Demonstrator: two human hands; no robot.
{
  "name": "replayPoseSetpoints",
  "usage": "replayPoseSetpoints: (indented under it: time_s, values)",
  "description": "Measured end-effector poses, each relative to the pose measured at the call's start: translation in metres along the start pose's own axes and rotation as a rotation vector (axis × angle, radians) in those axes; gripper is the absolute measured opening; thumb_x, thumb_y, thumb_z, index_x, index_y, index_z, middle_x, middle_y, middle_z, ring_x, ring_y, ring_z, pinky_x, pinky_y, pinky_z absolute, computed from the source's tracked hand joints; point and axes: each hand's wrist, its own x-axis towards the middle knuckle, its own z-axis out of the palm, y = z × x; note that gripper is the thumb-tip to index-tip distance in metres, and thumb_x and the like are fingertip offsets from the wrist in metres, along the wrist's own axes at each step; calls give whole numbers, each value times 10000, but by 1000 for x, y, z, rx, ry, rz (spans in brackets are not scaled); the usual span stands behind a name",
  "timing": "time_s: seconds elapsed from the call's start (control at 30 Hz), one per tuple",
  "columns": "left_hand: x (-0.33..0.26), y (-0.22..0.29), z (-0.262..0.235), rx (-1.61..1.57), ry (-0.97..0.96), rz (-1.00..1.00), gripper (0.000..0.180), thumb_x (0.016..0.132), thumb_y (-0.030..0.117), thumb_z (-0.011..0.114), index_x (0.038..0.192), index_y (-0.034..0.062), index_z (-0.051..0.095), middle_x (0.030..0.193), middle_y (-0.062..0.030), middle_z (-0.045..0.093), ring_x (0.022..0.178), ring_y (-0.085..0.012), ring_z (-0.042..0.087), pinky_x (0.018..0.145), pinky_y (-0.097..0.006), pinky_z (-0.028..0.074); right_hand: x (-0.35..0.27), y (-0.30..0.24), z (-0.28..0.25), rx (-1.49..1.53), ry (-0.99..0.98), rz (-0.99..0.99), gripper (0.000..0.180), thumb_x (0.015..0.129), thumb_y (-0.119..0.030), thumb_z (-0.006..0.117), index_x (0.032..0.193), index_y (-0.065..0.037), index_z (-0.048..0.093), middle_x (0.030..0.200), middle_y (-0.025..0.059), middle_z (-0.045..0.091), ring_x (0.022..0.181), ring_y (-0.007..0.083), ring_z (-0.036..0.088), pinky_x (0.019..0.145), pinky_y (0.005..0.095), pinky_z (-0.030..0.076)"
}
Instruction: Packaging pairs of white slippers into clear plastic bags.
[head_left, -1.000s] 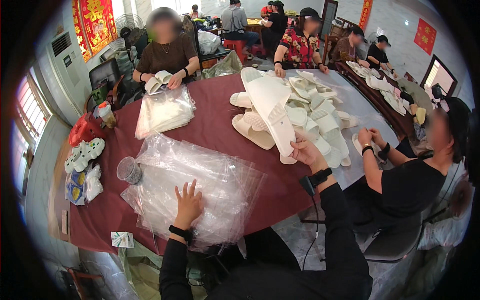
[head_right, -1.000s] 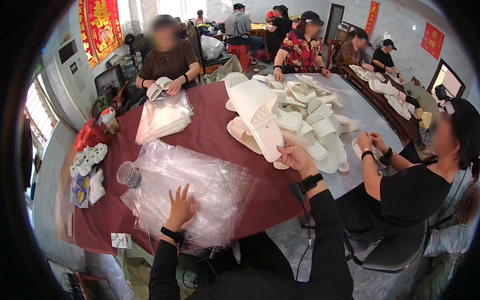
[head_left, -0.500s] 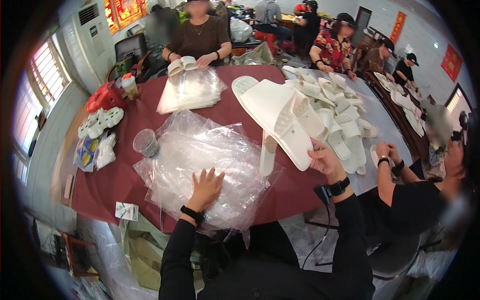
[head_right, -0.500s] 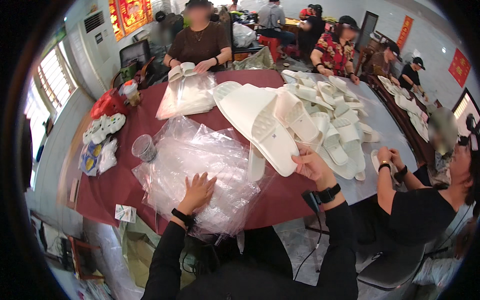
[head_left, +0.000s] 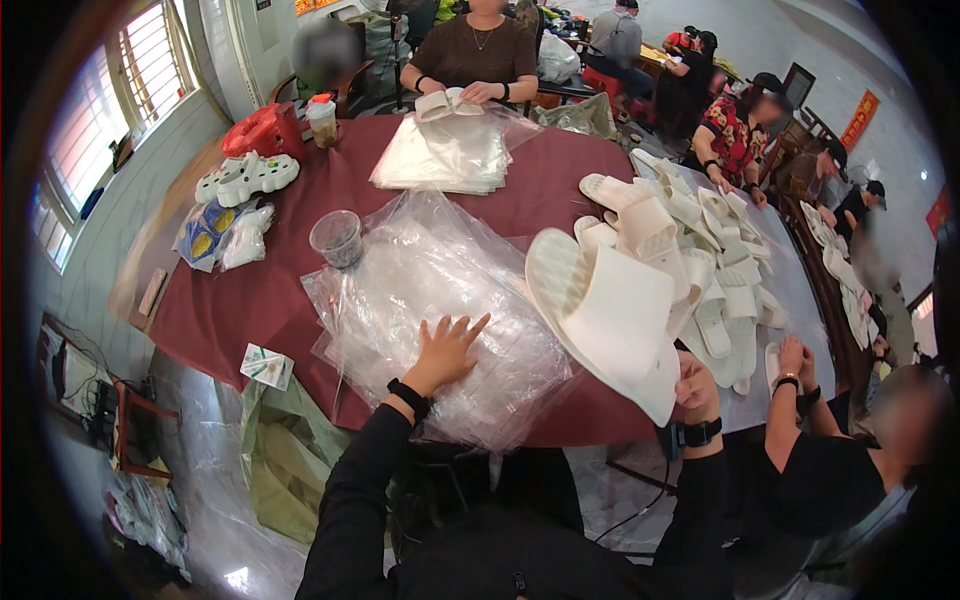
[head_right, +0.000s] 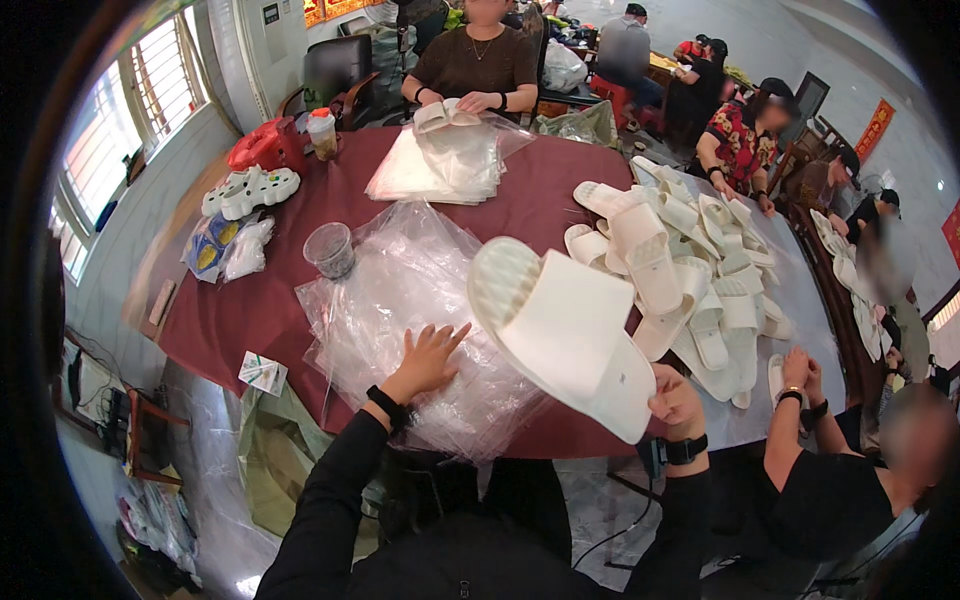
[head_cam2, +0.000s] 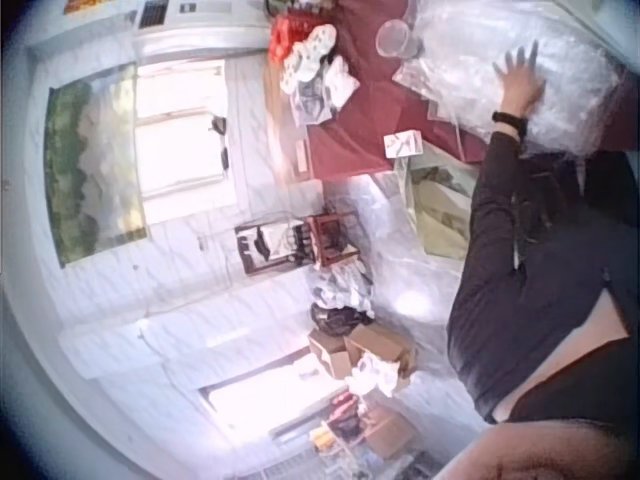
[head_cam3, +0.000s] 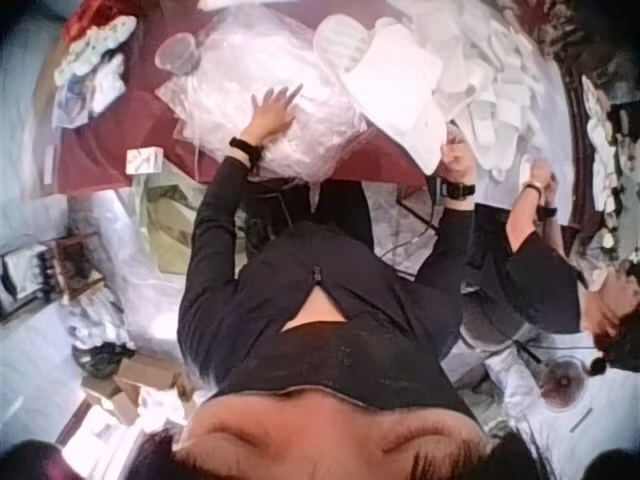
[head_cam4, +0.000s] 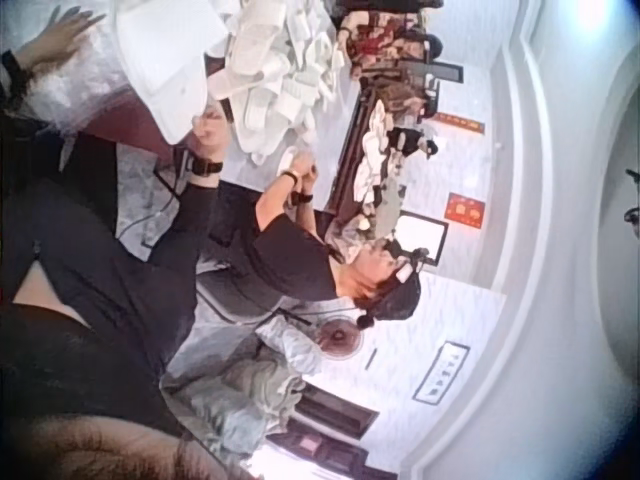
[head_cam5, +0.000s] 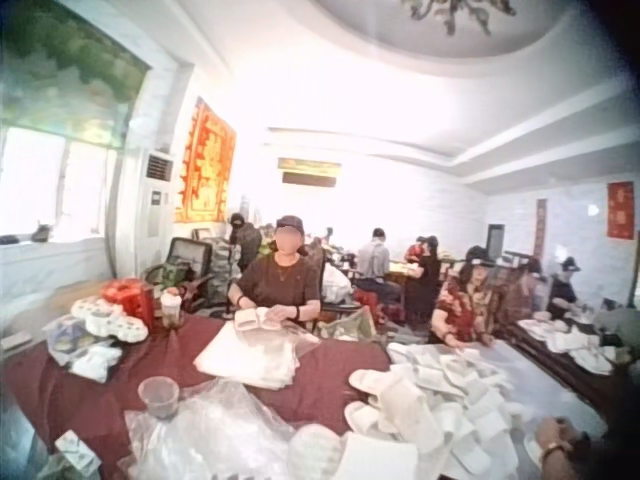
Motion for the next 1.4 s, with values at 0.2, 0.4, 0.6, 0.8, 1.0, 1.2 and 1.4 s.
replayPoseSetpoints:
  time_s: [0.2, 0.4, 0.6, 0.8, 1.0, 1.2, 1.4]
  values:
    - [12, 10, -10, 0, -90, -61, 834, 779, 310, 632, 1477, 299, 176, 1424, -68, 383, 1319, -339, 317, 1008, -701, 206, -16, -2, 2, 74, -90, 24, 568, 672, -134, 761, 1144, 106, 558, 1031, 165, 667, 893, 236, 662, 794, 334, 518]
    - [13, -15, 18, 99, -37, 16, 672, 790, 318, 634, 1390, 153, 381, 1440, -95, 371, 1307, -362, 348, 1027, -650, 242, 18, 7, 26, -119, -16, 65, 542, 742, -158, 731, 1191, 77, 540, 1062, 131, 660, 937, 203, 643, 825, 315, 497]
    - [1, -49, 69, -343, 480, 353, 592, 863, 446, 521, 1356, 126, 446, 1453, -129, 359, 1333, -332, 322, 1082, -573, 196, 50, 48, 66, -139, -79, 411, 550, 742, -107, 701, 1222, 88, 517, 1113, 124, 635, 1011, 204, 611, 918, 326, 454]
    - [-53, -9, 24, 30, 52, 0, 623, 863, 465, 522, 1360, 100, 437, 1454, -131, 357, 1386, -307, 243, 1114, -548, 138, 55, 87, 90, 16, -18, 436, 632, 757, -56, 644, 1313, 100, 387, 1177, 187, 594, 1057, 289, 610, 937, 388, 483]
    - [-90, 14, 27, 94, 558, 5, 593, 832, 392, 576, 1333, 95, 462, 1385, -147, 425, 1330, -292, 344, 1097, -523, 216, 49, 113, 118, 189, 11, 412, 590, 803, -54, 625, 1321, 91, 384, 1217, 173, 570, 1109, 264, 577, 955, 388, 459]
    - [-118, -3, 22, -193, 455, -44, 594, 790, 412, 587, 1314, 148, 495, 1368, -93, 463, 1279, -294, 411, 1069, -478, 280, 69, 174, 126, 170, 81, 683, 421, 904, -74, 552, 1309, -23, 445, 1197, 87, 584, 1062, 175, 589, 909, 341, 482]
    - [-114, 0, 58, -149, 315, -24, 576, 808, 334, 554, 1346, 149, 470, 1411, -112, 421, 1373, -320, 266, 1103, -598, 64, 43, 199, 119, 267, 316, 508, 340, 933, -128, 544, 1253, -65, 446, 1129, 56, 592, 1024, 165, 603, 827, 346, 529]
